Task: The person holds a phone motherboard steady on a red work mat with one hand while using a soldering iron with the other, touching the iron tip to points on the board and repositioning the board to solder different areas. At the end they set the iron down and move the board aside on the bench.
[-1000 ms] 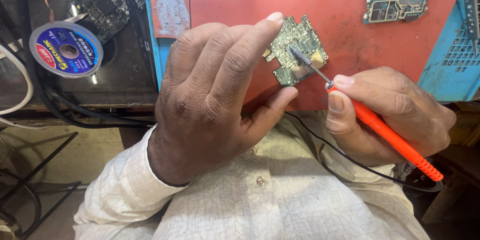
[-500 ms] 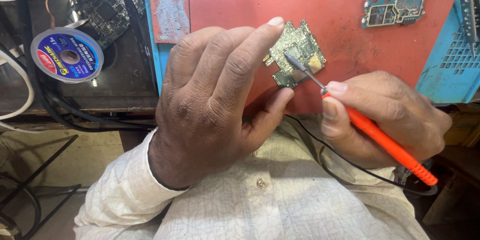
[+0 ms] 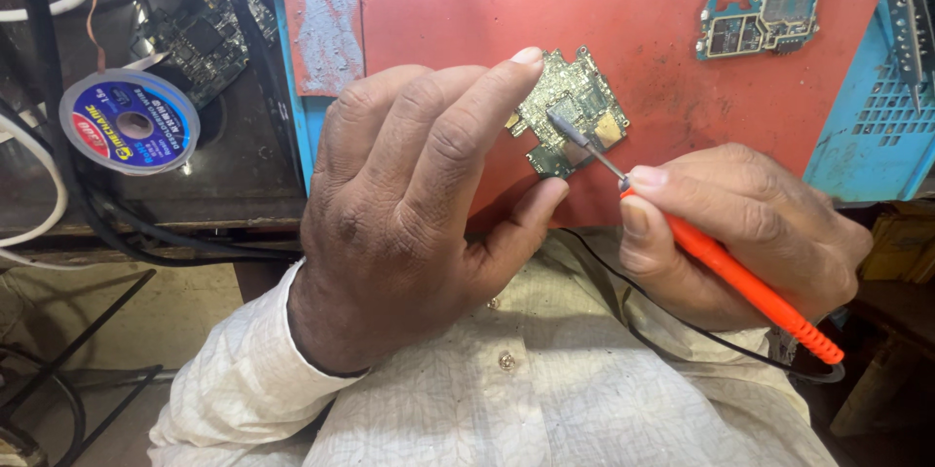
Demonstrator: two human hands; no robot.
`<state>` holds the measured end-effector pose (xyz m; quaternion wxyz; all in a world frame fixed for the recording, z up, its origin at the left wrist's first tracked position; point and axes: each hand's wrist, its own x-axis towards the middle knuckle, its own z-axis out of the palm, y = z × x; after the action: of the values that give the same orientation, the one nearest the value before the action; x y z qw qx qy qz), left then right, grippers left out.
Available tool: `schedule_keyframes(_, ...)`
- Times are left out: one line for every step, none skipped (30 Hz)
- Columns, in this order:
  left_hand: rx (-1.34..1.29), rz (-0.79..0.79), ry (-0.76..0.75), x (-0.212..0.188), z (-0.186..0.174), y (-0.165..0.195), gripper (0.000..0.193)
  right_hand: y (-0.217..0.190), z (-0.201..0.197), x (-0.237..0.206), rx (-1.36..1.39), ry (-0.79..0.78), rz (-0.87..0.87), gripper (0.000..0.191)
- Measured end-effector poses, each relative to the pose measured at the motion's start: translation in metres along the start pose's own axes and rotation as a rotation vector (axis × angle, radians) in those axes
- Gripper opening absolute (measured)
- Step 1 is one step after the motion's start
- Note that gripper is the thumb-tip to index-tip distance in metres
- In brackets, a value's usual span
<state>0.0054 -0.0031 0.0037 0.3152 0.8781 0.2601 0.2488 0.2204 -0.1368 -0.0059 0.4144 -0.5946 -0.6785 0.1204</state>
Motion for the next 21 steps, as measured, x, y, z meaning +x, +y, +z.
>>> schedule_keyframes(0.001, 0.000, 0.000, 0.0001, 0.0003, 0.0001, 0.065, -0.0007, -0.0001, 0.0005, -0.007, 0.005, 0.009, 0.019)
schedule_keyframes(0.003, 0.000, 0.000, 0.0002, 0.0006, 0.0003, 0.065, -0.0012, -0.0002, 0.0010, -0.014, 0.010, 0.019, 0.019)
schedule_keyframes(0.008, 0.002, 0.000, 0.0002, 0.0004, -0.0001, 0.065, -0.0021, -0.0004, 0.0015, -0.021, 0.016, 0.034, 0.020)
schedule_keyframes(0.010, 0.004, 0.001, 0.0003, 0.0003, -0.0003, 0.065, -0.0026, -0.0007, 0.0021, -0.018, 0.008, 0.036, 0.020)
schedule_keyframes(0.011, 0.007, 0.002, 0.0004, 0.0002, -0.0005, 0.065, -0.0032, -0.0009, 0.0025, -0.014, 0.000, 0.037, 0.020)
schedule_keyframes(0.009, 0.009, 0.004, 0.0003, 0.0002, -0.0005, 0.065, -0.0036, -0.0012, 0.0030, 0.002, -0.021, 0.026, 0.020)
schedule_keyframes(0.007, 0.012, 0.006, 0.0003, 0.0004, -0.0007, 0.065, -0.0040, -0.0016, 0.0034, 0.017, -0.043, 0.014, 0.020)
schedule_keyframes(0.005, 0.015, 0.007, 0.0003, 0.0006, -0.0009, 0.065, -0.0040, -0.0017, 0.0038, -0.009, -0.025, 0.034, 0.019)
schedule_keyframes(0.005, 0.018, 0.009, 0.0004, 0.0009, -0.0011, 0.064, -0.0038, -0.0018, 0.0042, -0.033, -0.006, 0.053, 0.018)
schedule_keyframes(0.005, 0.019, 0.010, 0.0003, 0.0010, -0.0012, 0.064, -0.0038, -0.0019, 0.0045, -0.032, -0.005, 0.048, 0.018)
schedule_keyframes(0.005, 0.019, 0.011, 0.0002, 0.0010, -0.0013, 0.064, -0.0034, -0.0018, 0.0049, -0.031, -0.003, 0.043, 0.018)
schedule_keyframes(0.004, 0.019, 0.012, 0.0001, 0.0011, -0.0015, 0.064, -0.0031, -0.0018, 0.0052, -0.007, -0.018, 0.013, 0.019)
schedule_keyframes(0.002, 0.018, 0.012, 0.0002, 0.0014, -0.0015, 0.064, -0.0028, -0.0016, 0.0056, 0.017, -0.033, -0.016, 0.020)
schedule_keyframes(0.000, 0.018, 0.012, 0.0002, 0.0016, -0.0015, 0.064, -0.0024, -0.0014, 0.0058, -0.005, -0.016, 0.008, 0.018)
schedule_keyframes(-0.001, 0.018, 0.012, 0.0003, 0.0018, -0.0016, 0.064, -0.0022, -0.0012, 0.0061, -0.027, 0.000, 0.032, 0.017)
schedule_keyframes(0.001, 0.017, 0.012, 0.0003, 0.0017, -0.0015, 0.064, -0.0018, -0.0008, 0.0062, -0.027, 0.005, 0.031, 0.017)
schedule_keyframes(0.003, 0.016, 0.012, 0.0003, 0.0016, -0.0015, 0.064, -0.0016, -0.0005, 0.0062, -0.026, 0.009, 0.030, 0.016)
schedule_keyframes(0.005, 0.015, 0.011, 0.0001, 0.0015, -0.0010, 0.064, -0.0013, -0.0003, 0.0062, -0.004, 0.000, 0.006, 0.017)
schedule_keyframes(0.006, 0.017, 0.010, 0.0001, 0.0013, -0.0013, 0.064, -0.0009, 0.0001, 0.0060, 0.017, -0.008, -0.018, 0.018)
schedule_keyframes(0.006, 0.019, 0.008, 0.0001, 0.0010, -0.0015, 0.064, -0.0007, 0.0001, 0.0058, 0.010, -0.002, -0.010, 0.018)
schedule_keyframes(0.003, 0.022, 0.005, 0.0001, 0.0007, -0.0019, 0.064, -0.0007, 0.0001, 0.0054, 0.002, 0.003, 0.000, 0.018)
